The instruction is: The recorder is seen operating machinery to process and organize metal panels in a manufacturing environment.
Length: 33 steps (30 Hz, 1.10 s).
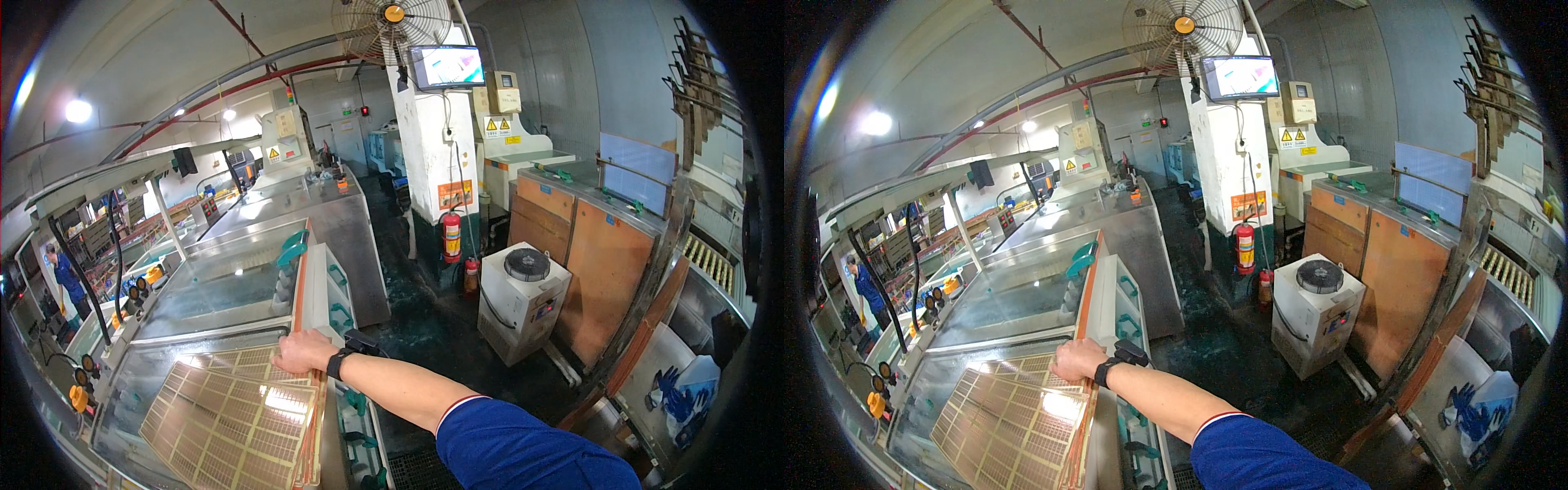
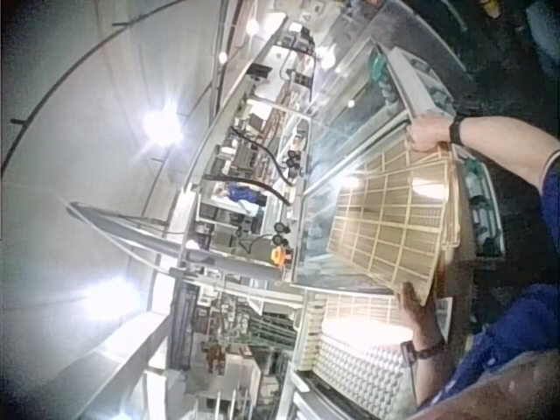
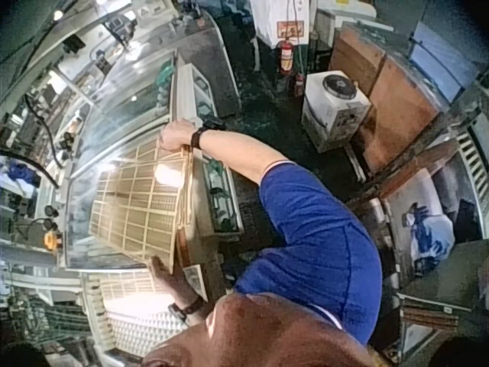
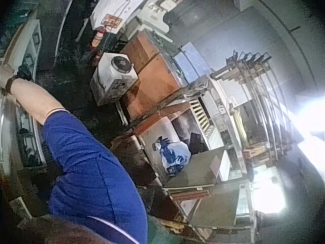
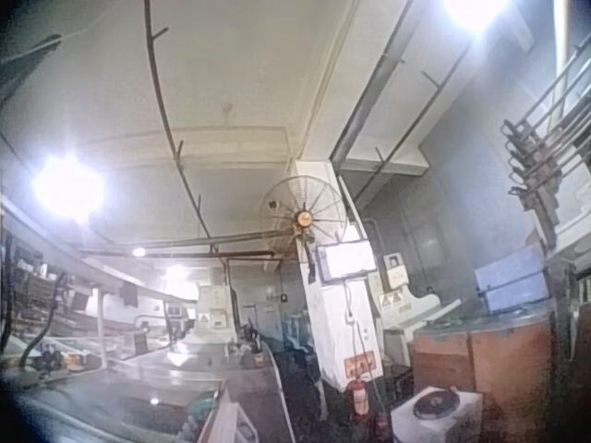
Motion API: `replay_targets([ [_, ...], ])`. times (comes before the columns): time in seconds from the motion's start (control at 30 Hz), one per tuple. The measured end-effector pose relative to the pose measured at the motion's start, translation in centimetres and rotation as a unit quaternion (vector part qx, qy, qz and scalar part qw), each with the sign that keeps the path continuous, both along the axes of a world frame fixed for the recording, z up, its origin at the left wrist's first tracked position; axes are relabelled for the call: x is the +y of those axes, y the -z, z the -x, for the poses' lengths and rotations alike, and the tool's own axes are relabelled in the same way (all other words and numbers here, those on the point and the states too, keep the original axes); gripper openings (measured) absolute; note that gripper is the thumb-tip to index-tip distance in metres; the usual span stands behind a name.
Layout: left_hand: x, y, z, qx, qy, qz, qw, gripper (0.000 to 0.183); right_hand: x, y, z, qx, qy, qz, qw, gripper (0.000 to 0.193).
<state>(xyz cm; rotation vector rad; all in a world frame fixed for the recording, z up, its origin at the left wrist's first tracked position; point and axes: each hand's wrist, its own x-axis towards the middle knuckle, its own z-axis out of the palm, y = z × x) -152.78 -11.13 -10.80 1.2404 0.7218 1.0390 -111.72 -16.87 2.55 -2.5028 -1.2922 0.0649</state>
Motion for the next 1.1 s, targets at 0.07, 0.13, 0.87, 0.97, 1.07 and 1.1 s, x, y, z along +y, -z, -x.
replay_targets([
  [0.07,0.1,1.0,0.2,-0.006,0.011,-0.031,0.999,0.069,-0.3,-0.2,0.0,0.002,0.001,0.002,1.0,0.056],
  [0.13,0.2,0.7,0.3,-0.012,0.023,-0.061,0.998,0.066,-0.6,-0.2,-0.1,0.003,0.001,-0.005,1.0,0.057],
  [0.87,4.5,-3.3,5.0,-0.137,-0.061,0.173,0.973,0.031,2.3,1.2,-0.8,-0.055,0.021,0.049,0.997,0.058],
  [0.97,5.1,-0.2,13.8,-0.064,-0.169,0.142,0.973,0.027,2.9,1.4,-0.2,-0.053,0.01,0.049,0.997,0.058],
  [1.07,4.4,0.1,21.3,-0.079,-0.26,0.139,0.952,0.034,2.1,1.3,-0.6,-0.058,0.012,0.049,0.997,0.058],
  [1.1,4.0,-0.3,23.7,-0.057,-0.248,0.106,0.961,0.037,2.0,1.3,-0.8,-0.067,0.013,0.044,0.997,0.057],
])
